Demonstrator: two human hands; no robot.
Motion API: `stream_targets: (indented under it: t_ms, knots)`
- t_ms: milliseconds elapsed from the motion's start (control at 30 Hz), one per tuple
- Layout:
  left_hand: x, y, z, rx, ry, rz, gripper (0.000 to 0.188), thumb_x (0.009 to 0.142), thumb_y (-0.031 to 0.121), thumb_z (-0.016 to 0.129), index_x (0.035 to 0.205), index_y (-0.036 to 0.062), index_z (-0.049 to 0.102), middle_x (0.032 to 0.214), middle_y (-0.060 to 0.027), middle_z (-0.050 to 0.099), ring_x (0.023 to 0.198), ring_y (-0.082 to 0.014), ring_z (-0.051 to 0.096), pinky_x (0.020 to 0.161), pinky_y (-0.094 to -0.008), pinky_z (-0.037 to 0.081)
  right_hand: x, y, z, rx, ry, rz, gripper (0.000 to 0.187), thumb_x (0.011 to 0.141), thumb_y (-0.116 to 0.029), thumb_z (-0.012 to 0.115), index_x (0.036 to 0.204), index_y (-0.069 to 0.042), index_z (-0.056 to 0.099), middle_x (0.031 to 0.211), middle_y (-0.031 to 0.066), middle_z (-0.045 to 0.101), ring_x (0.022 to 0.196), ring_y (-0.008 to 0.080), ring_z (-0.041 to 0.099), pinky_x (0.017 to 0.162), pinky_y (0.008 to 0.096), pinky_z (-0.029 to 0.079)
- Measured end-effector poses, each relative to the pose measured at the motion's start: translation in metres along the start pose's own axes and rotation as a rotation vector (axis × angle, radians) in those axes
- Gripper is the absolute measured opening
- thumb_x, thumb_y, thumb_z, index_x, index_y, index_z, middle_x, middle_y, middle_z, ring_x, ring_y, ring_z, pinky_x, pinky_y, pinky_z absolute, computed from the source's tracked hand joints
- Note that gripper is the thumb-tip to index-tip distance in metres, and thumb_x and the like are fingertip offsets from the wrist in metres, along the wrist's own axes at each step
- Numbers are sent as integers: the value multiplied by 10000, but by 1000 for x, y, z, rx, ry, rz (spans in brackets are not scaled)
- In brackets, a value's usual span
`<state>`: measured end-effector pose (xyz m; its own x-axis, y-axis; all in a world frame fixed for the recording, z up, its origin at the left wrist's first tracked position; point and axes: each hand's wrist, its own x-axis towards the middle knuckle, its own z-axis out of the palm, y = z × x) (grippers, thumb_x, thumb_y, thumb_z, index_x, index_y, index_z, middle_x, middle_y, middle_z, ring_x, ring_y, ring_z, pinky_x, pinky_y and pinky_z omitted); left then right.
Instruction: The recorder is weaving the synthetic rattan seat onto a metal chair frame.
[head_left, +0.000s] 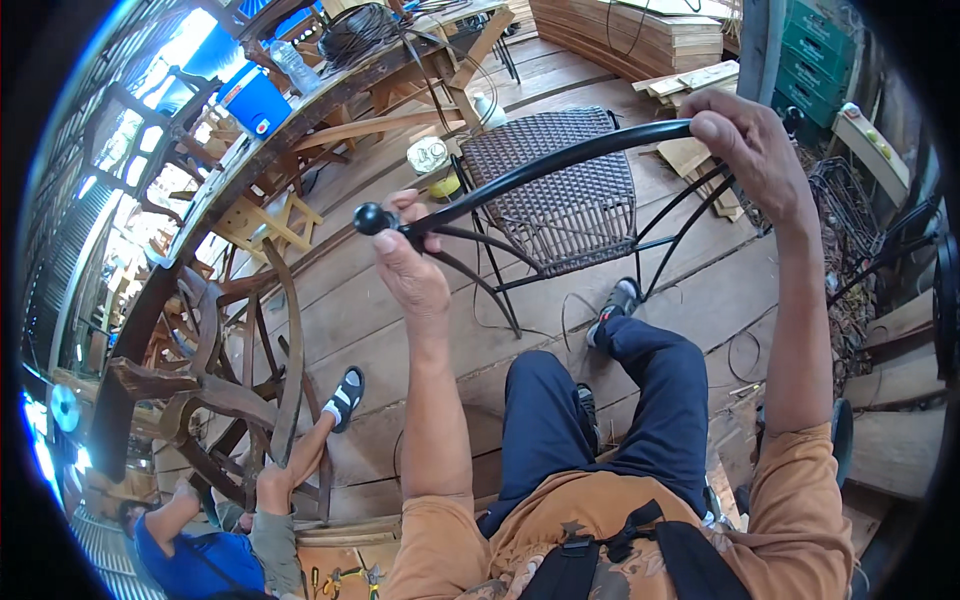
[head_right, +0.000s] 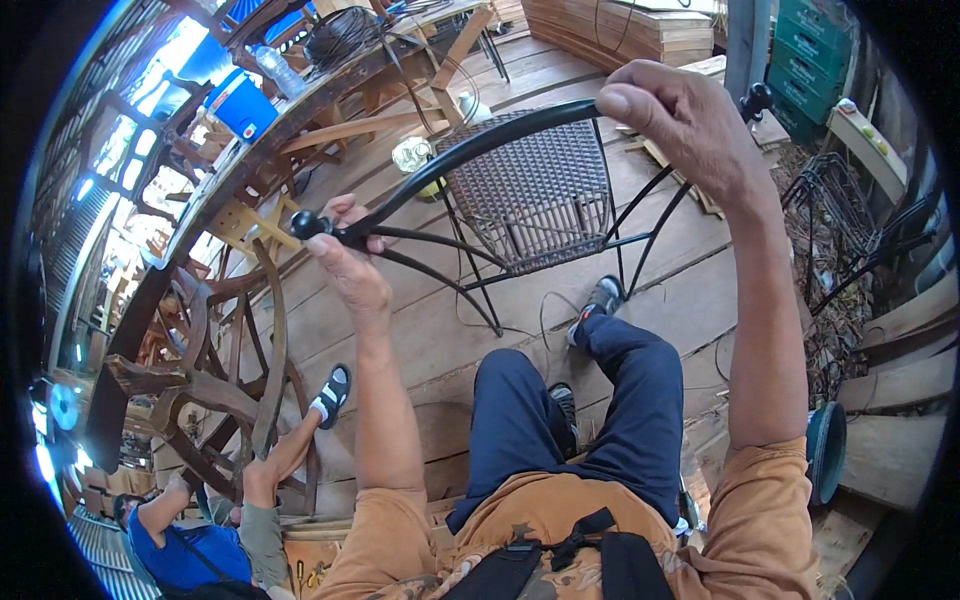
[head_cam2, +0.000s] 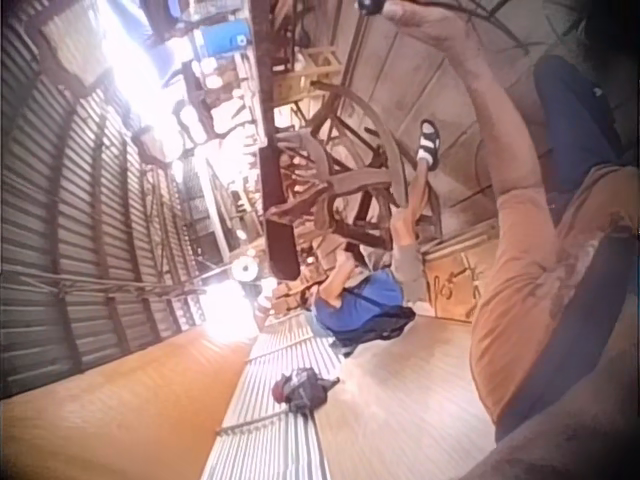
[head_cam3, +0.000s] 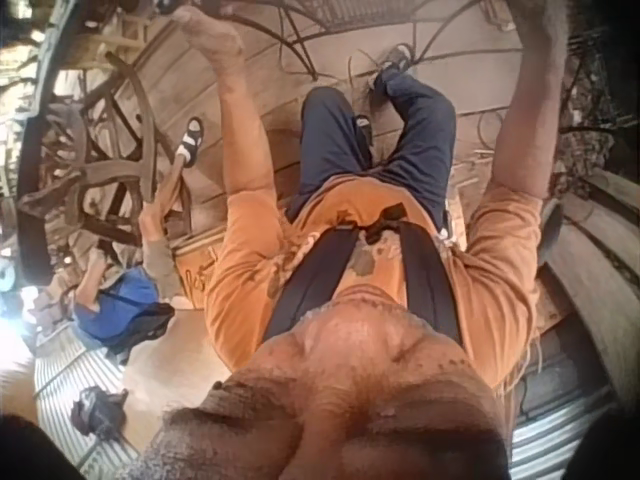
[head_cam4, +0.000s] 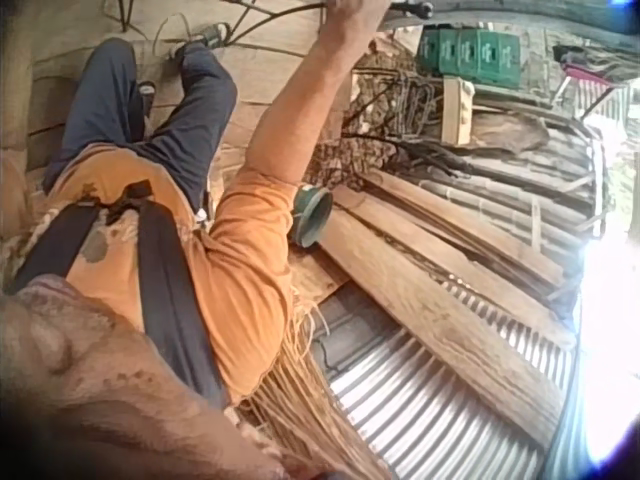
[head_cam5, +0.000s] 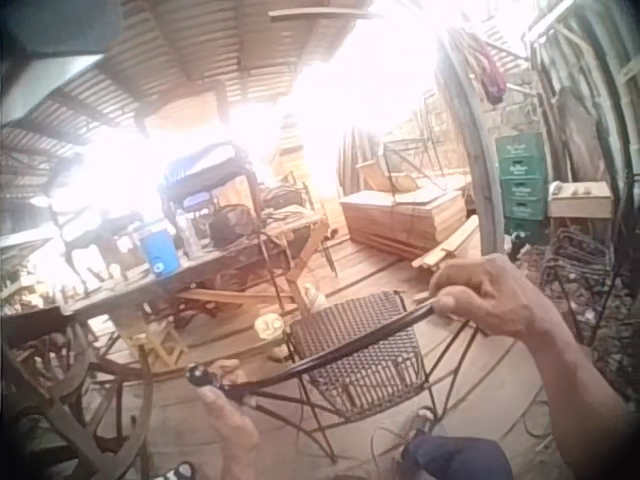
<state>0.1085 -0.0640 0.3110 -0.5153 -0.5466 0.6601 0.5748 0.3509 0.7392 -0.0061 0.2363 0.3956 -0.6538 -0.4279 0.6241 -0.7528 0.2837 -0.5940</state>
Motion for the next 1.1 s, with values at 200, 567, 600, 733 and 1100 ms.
stream_targets:
  t_ms: [200, 567, 600, 733, 1100]
  knots:
    - [-2, -2, -15, -110, -100, 12, 655, 895, 622, 347, 1016, 7, 536, 694, 38, 441, 592, -32, 363, 523, -184, 281, 4, 9, -9, -55, 26, 50, 581, 821, -619, 518, 882, -47, 602, 717, -31, 465, 681, 76, 418, 605, 215, 325]
    - [4, -3, -13, -103, -115, 5, 568, 889, 566, 453, 965, 9, 530, 651, 47, 397, 556, -39, 380, 498, -187, 294, 41, 94, -81, -364, 505, -49, 433, 920, -418, 502, 1135, -57, 605, 1073, 49, 629, 989, 127, 564, 879, 256, 415]
    - [8, -6, -13, -139, -120, -5, 601, 896, 588, 396, 959, 4, 528, 640, 44, 400, 550, -43, 381, 500, -189, 296, 50, 103, -83, -333, 398, 86, 427, 910, -448, 504, 1049, -61, 619, 1019, 53, 627, 918, 125, 586, 828, 264, 448]
    - [22, -10, -3, -68, -19, -29, 724, 862, 700, 277, 883, 18, 518, 571, 32, 369, 461, -64, 339, 443, -193, 294, 30, 131, -60, 470, 259, 284, 346, 900, -420, 537, 872, -76, 564, 874, 40, 601, 777, 108, 570, 747, 257, 458]
    - [37, -25, 1, 105, 44, 106, 741, 800, 752, 341, 837, 26, 485, 561, 40, 353, 445, -47, 361, 397, -172, 319, 37, 87, -29, 418, 452, 297, 271, 922, -290, 518, 793, -53, 539, 697, 29, 530, 623, 113, 506, 583, 255, 440]
